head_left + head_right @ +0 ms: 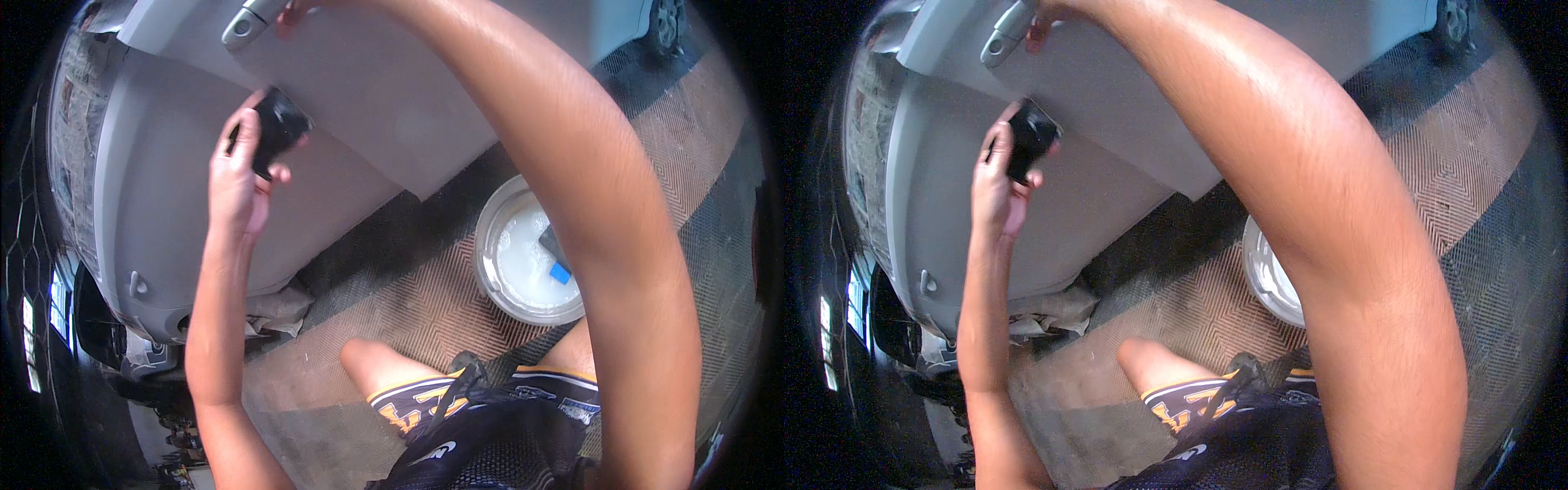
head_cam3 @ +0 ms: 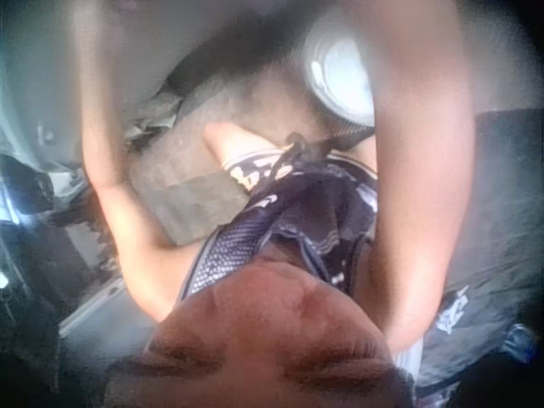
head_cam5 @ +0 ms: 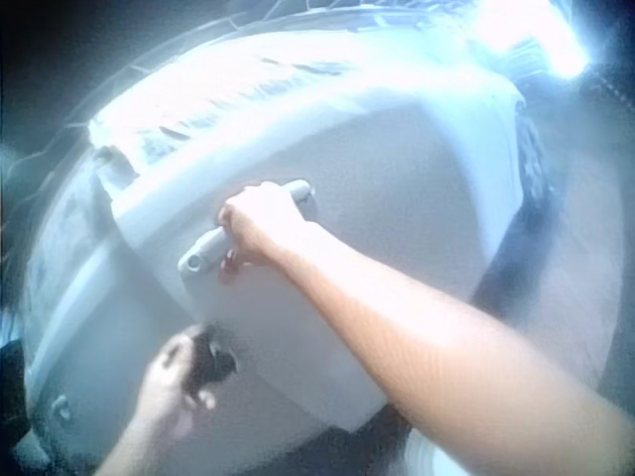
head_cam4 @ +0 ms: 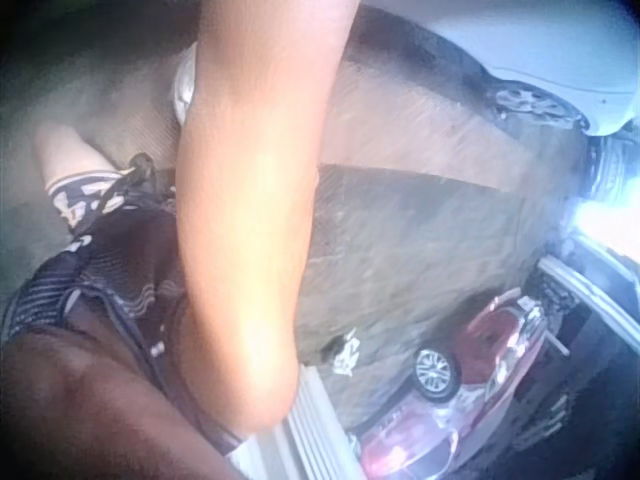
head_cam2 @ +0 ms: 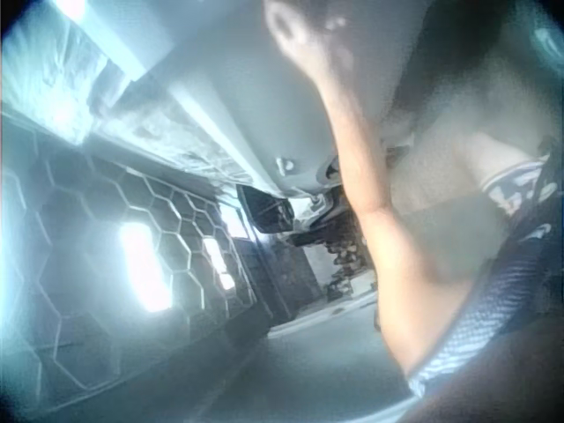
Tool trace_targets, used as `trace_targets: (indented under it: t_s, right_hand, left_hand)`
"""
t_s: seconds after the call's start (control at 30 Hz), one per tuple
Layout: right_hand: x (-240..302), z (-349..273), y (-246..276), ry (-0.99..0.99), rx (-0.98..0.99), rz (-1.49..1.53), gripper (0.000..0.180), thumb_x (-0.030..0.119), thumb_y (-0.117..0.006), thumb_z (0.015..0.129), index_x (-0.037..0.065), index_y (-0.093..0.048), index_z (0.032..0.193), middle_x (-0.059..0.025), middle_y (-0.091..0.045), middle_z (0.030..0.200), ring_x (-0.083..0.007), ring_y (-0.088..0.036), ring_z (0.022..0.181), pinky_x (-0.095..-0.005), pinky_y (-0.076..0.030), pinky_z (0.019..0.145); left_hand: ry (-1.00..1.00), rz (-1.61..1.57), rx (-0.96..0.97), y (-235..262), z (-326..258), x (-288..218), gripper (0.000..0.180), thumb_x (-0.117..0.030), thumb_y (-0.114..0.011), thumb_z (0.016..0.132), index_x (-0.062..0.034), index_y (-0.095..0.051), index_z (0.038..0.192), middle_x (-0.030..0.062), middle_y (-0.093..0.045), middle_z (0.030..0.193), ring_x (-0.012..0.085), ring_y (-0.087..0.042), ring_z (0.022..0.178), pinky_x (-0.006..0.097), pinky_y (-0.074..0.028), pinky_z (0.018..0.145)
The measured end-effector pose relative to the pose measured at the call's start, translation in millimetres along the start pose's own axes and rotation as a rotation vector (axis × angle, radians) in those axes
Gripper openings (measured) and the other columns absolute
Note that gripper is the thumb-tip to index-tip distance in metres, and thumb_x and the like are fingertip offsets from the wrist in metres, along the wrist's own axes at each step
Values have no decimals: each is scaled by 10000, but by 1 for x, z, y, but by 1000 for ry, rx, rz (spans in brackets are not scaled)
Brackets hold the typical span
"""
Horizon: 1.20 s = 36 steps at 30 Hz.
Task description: The person kneels beside a white car door and uses a sanding block to sand the door surface and around the door handle. They repeatedly dip the sanding block into a bucket of water and continue sanding different areas of the door.
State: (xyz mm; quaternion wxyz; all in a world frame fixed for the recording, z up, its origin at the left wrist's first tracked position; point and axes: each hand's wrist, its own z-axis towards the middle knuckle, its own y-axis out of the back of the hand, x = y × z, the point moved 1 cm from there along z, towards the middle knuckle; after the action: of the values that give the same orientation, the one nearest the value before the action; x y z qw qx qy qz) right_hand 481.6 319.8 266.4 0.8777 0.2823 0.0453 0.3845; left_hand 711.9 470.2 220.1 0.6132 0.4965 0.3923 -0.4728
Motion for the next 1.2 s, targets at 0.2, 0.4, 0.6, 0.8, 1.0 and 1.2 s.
trace_targets:
  t_s: [0.2,0.4,0.6,0.8,1.0,1.2]
  right_hand:
    - [-5,1,-1,-32,80,-67,546,542,-933,589,138,-805,935,-118,-787,947,-288,-759,937,-411,-583,856]
    - [10,-18,13,-55,81,-75,569,574,-917,629,125,-810,962,-112,-793,956,-277,-763,922,-395,-585,872]
    - [14,0,-2,22,87,-8,576,570,-921,624,142,-806,992,-108,-792,955,-280,-761,925,-408,-582,860]
    - [-4,0,-7,5,-46,7,527,528,-925,630,143,-793,965,-104,-785,930,-295,-754,923,-427,-579,852]
    - [-2,-6,14,79,43,-50,516,470,-926,656,115,-790,1004,-124,-786,961,-291,-756,920,-429,-583,843]
    - [12,-9,16,-3,126,-16,539,487,-906,684,105,-791,1048,-131,-787,983,-298,-756,944,-422,-583,869]
  left_hand:
    - [-1472,1508,38,9,47,-13,437,-187,-648,1000,-167,-615,1435,53,-523,1557,224,-495,1432,419,-386,1200]
    - [-1216,1804,287,3,44,132,620,-258,-559,1016,-139,-395,1602,28,-320,1692,186,-204,1591,465,-85,1307]
    - [-890,1773,720,-10,-4,281,632,-321,-541,1031,-172,-364,1619,-20,-243,1721,146,-178,1593,485,-31,1305]
    - [-1354,2025,286,51,59,38,510,-328,-464,1077,-242,-438,1579,-43,-335,1683,154,-264,1568,586,42,1286]
    - [-1305,1867,-27,55,68,-11,494,-292,-480,1079,-154,-464,1553,14,-399,1645,179,-253,1570,498,17,1311]
    - [-1160,1847,484,-7,16,211,610,-275,-561,997,-39,-458,1551,68,-421,1640,209,-300,1562,489,-57,1303]
